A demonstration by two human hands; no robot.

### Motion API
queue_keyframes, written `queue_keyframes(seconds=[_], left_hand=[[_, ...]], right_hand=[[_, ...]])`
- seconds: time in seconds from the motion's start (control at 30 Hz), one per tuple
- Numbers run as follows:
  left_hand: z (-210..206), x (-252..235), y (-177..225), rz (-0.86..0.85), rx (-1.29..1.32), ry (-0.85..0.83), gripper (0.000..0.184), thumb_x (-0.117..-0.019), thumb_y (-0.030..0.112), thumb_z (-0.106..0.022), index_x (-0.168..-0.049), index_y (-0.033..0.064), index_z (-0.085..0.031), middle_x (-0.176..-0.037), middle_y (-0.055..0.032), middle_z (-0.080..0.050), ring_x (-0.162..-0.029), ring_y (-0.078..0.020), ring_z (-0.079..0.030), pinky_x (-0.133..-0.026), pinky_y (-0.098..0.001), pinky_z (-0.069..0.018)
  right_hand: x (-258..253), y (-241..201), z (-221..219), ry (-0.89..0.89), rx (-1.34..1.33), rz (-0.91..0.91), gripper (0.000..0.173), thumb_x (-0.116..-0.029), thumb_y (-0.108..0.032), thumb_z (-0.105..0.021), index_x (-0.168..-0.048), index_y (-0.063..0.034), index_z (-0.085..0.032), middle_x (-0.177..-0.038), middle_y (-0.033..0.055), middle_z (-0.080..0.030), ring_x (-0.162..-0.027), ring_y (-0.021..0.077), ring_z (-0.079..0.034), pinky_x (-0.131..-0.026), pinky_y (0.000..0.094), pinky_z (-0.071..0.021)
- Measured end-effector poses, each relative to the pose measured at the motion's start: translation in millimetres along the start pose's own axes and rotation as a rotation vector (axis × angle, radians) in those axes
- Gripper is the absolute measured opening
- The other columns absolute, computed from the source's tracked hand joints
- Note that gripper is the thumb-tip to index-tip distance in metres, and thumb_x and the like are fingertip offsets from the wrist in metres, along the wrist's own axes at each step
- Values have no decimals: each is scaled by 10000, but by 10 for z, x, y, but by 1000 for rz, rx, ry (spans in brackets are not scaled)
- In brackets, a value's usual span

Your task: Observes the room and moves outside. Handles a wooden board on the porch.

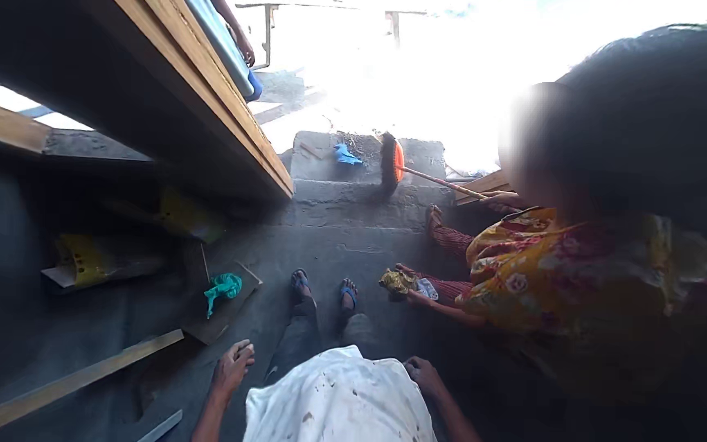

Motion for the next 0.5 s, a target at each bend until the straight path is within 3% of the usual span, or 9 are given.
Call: queue_keyframes(seconds=[0.1,0.2,0.33,0.5], left_hand=[[110,-174,184,-31,-142,-118,378,-1076,195,-543,-1378,-32,-564,-1212,-249,-678,-1040,-357,-698,-923,-511,-553],[401,-452,495,-82,-259,-195,396,-1075,212,-550,-1383,-36,-565,-1230,-261,-674,-1061,-364,-702,-964,-502,-544],[1041,-925,866,-93,-202,-72,373,-1084,228,-532,-1367,-12,-576,-1200,-247,-681,-1011,-361,-696,-883,-532,-550],[1519,-1166,1489,-134,-158,8,367,-1095,227,-506,-1364,-15,-566,-1196,-240,-675,-998,-334,-687,-852,-504,-544]], right_hand=[[99,-265,-186,28,-101,-47,339,-1086,-285,-531,-1260,-29,-672,-1199,225,-688,-1114,347,-664,-967,534,-506],[145,-680,-320,68,-170,-30,342,-1090,-274,-525,-1268,-20,-668,-1215,227,-683,-1130,343,-656,-982,526,-492],[192,-1161,-466,123,-211,28,323,-1087,-234,-528,-1250,1,-679,-1236,227,-685,-1199,338,-633,-1061,519,-446],[297,-1418,-537,182,-280,30,315,-1086,-198,-528,-1251,27,-674,-1233,248,-680,-1197,354,-632,-1062,513,-443]])
Point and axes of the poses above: each hand's wrist, its own x-axis away from the middle knuckle, its own z-axis out of the back of the hand, y = z × x, the point moved 5 cm from there along -x, towards the middle knuckle
